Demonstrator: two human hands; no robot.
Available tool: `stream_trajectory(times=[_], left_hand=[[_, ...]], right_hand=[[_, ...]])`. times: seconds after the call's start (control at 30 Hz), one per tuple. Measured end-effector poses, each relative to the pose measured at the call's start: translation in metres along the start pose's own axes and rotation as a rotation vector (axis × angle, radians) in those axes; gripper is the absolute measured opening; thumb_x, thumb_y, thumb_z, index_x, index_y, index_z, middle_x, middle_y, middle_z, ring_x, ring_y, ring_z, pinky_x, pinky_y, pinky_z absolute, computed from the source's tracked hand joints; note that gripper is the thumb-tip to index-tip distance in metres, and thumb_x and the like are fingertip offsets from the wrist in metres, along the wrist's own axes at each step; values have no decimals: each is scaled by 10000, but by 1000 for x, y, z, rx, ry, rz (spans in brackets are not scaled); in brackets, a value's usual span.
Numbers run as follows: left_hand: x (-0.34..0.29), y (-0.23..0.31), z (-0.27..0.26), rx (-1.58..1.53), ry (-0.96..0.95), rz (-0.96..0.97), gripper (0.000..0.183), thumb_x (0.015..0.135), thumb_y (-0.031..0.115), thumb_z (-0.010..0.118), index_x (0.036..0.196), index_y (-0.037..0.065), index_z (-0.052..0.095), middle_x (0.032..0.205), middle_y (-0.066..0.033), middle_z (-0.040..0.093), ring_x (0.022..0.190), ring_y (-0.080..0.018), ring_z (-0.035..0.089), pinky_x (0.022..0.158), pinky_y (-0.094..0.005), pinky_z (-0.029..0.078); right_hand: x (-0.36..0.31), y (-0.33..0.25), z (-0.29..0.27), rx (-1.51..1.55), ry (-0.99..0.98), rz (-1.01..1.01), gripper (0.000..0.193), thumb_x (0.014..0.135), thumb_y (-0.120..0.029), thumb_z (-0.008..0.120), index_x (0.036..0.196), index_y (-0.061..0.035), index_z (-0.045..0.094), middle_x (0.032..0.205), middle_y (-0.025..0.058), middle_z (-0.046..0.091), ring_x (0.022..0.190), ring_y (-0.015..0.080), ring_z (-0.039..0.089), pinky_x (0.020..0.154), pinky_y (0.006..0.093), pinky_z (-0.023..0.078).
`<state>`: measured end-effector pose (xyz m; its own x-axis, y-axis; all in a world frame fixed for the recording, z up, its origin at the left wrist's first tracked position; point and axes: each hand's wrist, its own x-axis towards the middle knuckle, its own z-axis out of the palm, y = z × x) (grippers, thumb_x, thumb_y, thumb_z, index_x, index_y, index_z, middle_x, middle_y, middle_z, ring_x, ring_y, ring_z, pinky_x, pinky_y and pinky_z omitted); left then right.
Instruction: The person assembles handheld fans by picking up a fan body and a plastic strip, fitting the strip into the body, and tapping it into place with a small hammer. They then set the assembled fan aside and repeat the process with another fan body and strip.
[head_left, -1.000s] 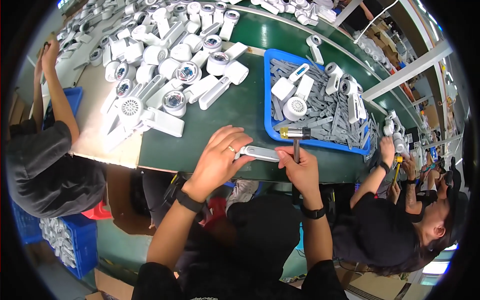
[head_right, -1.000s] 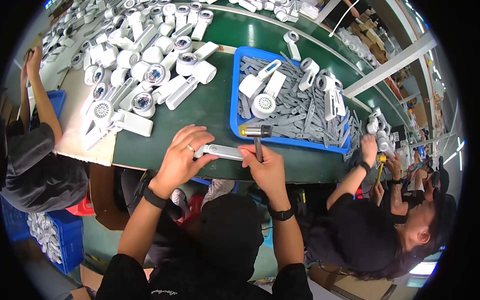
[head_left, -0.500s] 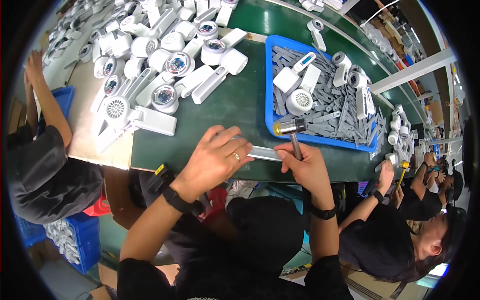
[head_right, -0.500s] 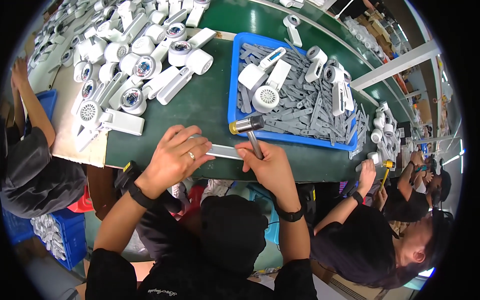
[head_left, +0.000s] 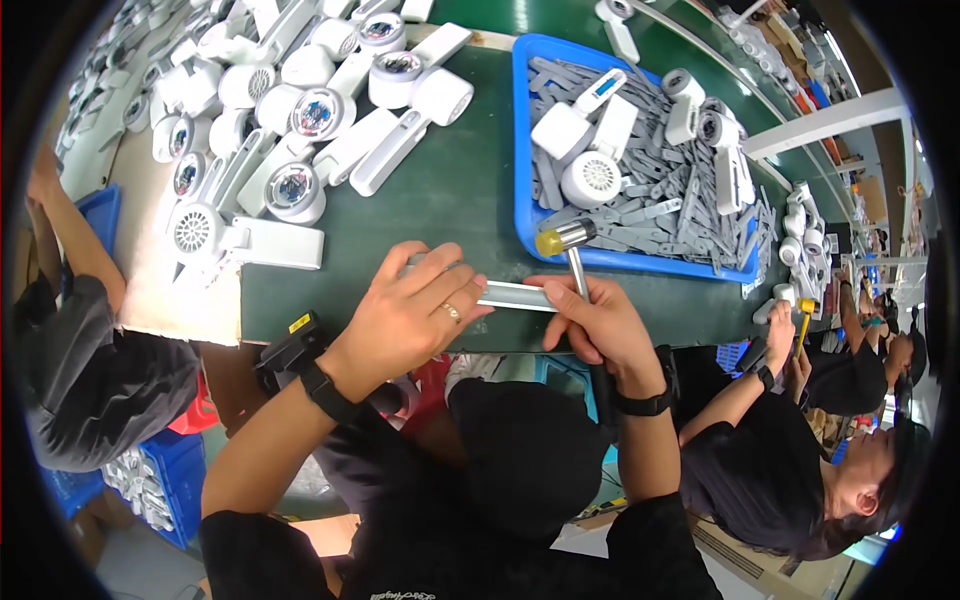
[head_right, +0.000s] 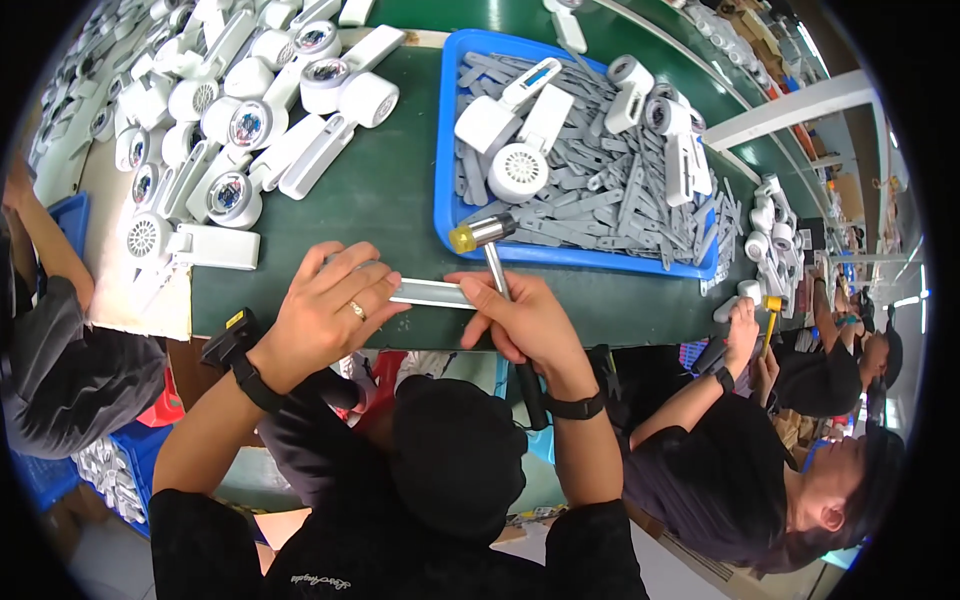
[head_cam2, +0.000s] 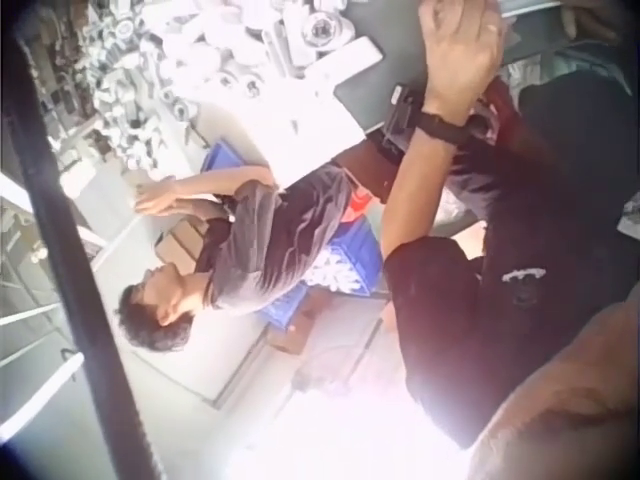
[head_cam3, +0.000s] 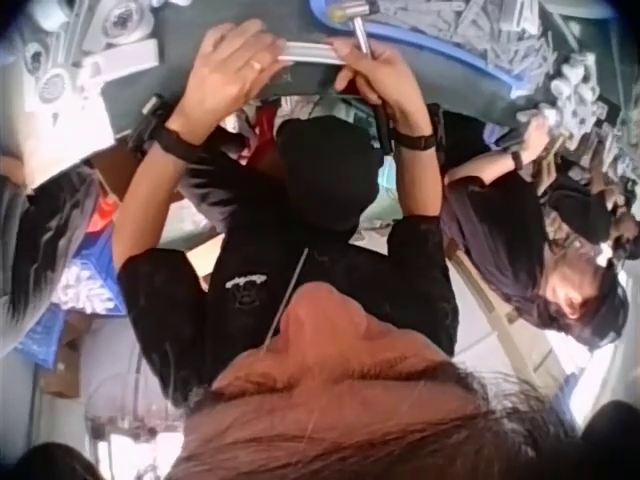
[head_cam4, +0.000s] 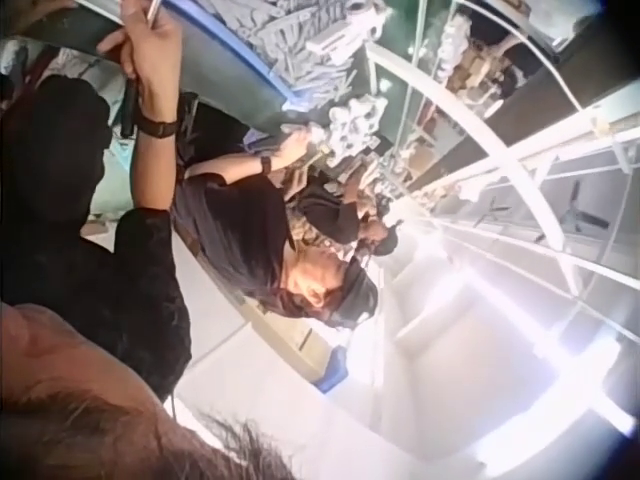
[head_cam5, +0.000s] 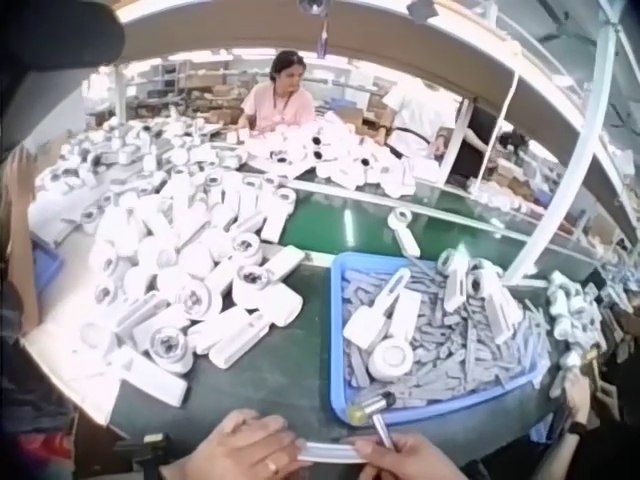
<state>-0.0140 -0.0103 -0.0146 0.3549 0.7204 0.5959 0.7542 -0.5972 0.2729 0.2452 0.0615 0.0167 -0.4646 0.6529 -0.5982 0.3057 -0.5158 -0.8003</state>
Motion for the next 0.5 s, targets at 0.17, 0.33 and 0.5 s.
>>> stream_trajectory(times=[0.17, 0.33, 0.5], left_hand=[[-7, 2, 5, -36, 60, -40, 367, 752, 127, 897, 1046, 17, 706, 1083, -101, 723, 1109, -313, 681, 1008, -509, 518], [5, 10, -3, -71, 55, -78, 376, 774, 161, 875, 1112, 62, 744, 1171, -103, 738, 1143, -287, 682, 1066, -499, 500], [25, 13, 0, -3, -90, 89, 303, 820, 214, 830, 1099, 107, 780, 1139, -73, 769, 1026, -264, 728, 986, -446, 564]], right_hand=[[3, 11, 9, 5, 54, -53, 376, 1092, -292, 604, 1291, 13, 698, 703, 94, 720, 365, 39, 399, 364, 216, 270], [0, 16, 8, -12, 109, -133, 375, 1065, -335, 649, 1261, -24, 724, 694, 83, 716, 378, 47, 432, 363, 232, 294], [4, 17, 11, -13, 114, -147, 380, 1073, -336, 636, 1255, -15, 726, 692, 76, 712, 370, 42, 419, 362, 225, 275]])
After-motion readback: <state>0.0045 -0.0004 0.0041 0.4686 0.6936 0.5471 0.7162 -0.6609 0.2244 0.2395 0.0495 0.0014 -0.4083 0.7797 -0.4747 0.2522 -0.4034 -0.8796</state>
